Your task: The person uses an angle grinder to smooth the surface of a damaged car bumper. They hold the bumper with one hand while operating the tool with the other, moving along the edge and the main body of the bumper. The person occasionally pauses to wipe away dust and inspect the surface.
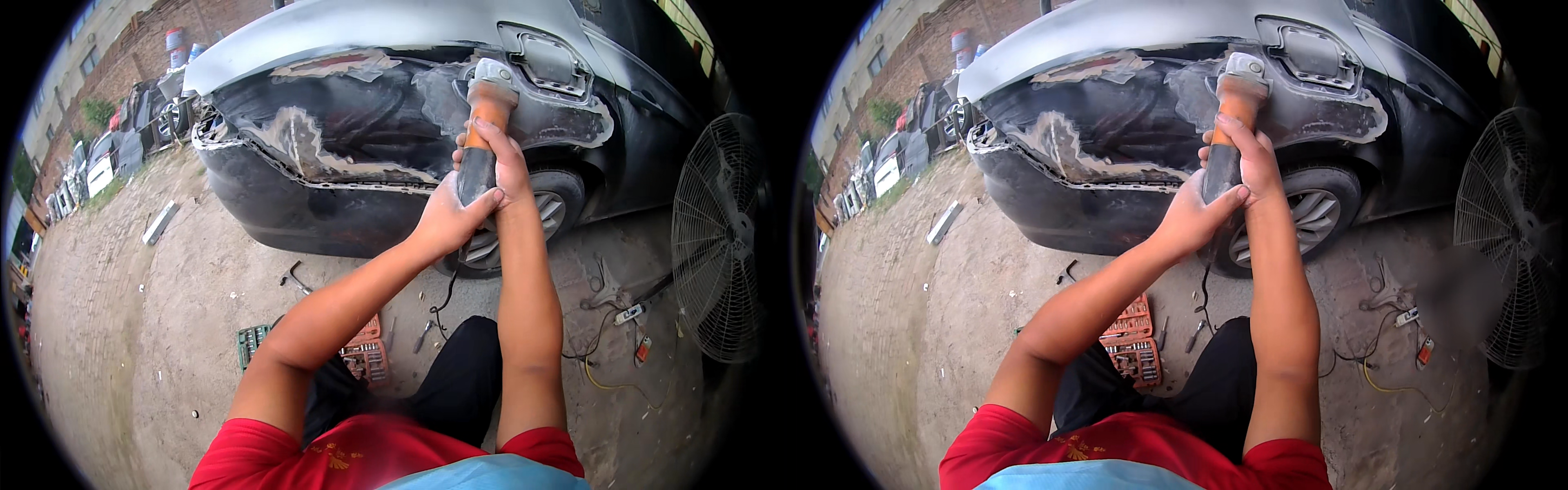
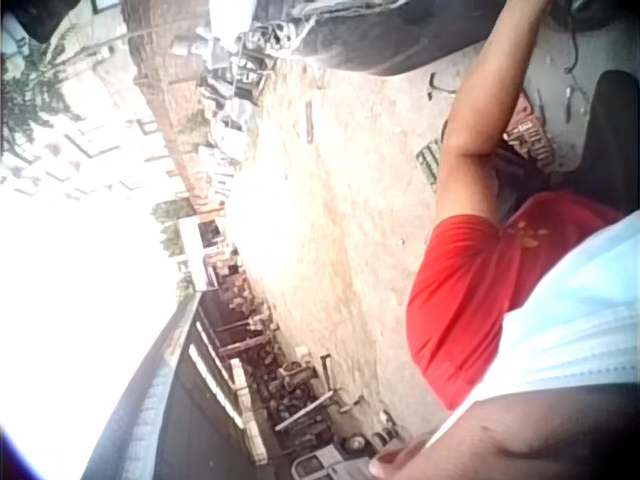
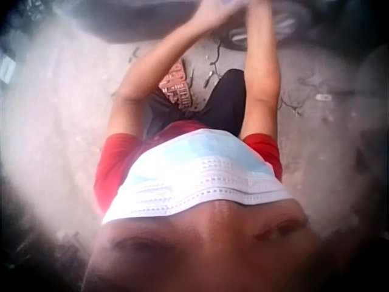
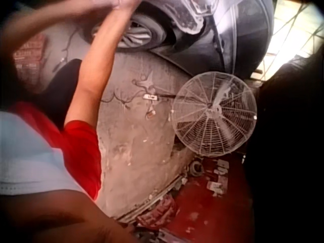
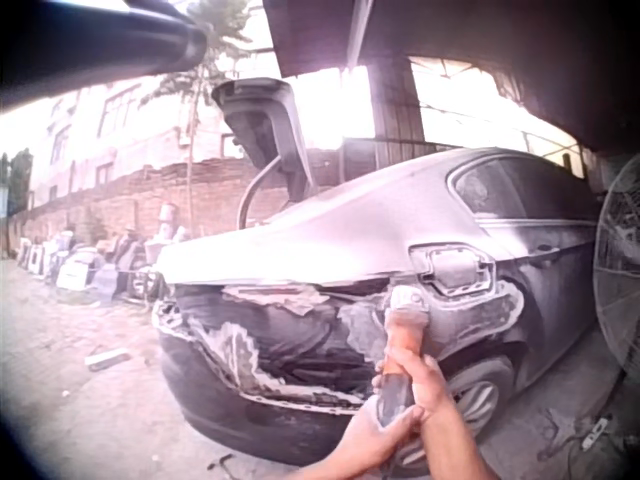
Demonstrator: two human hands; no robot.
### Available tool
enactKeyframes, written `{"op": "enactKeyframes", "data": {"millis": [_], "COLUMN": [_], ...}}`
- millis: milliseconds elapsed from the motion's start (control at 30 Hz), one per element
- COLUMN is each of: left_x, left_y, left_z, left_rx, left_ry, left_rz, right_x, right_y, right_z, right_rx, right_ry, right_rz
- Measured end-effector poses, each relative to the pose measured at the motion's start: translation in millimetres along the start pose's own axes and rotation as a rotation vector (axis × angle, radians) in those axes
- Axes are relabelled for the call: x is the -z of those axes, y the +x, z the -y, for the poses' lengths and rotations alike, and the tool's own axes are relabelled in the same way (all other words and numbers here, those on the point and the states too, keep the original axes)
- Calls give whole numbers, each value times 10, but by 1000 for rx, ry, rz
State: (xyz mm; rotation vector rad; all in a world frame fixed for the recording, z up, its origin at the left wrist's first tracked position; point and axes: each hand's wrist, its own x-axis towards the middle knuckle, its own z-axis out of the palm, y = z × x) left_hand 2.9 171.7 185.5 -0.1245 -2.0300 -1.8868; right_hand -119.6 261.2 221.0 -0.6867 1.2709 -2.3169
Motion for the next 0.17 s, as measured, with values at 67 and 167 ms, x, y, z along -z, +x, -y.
{"op": "enactKeyframes", "data": {"millis": [67,167], "left_x": [30,-3], "left_y": [66,82], "left_z": [31,138], "left_rx": [6,-72], "left_ry": [-8,3], "left_rz": [5,-68], "right_x": [-41,-21], "right_y": [67,72], "right_z": [52,34], "right_rx": [21,14], "right_ry": [-22,-20], "right_rz": [32,70]}}
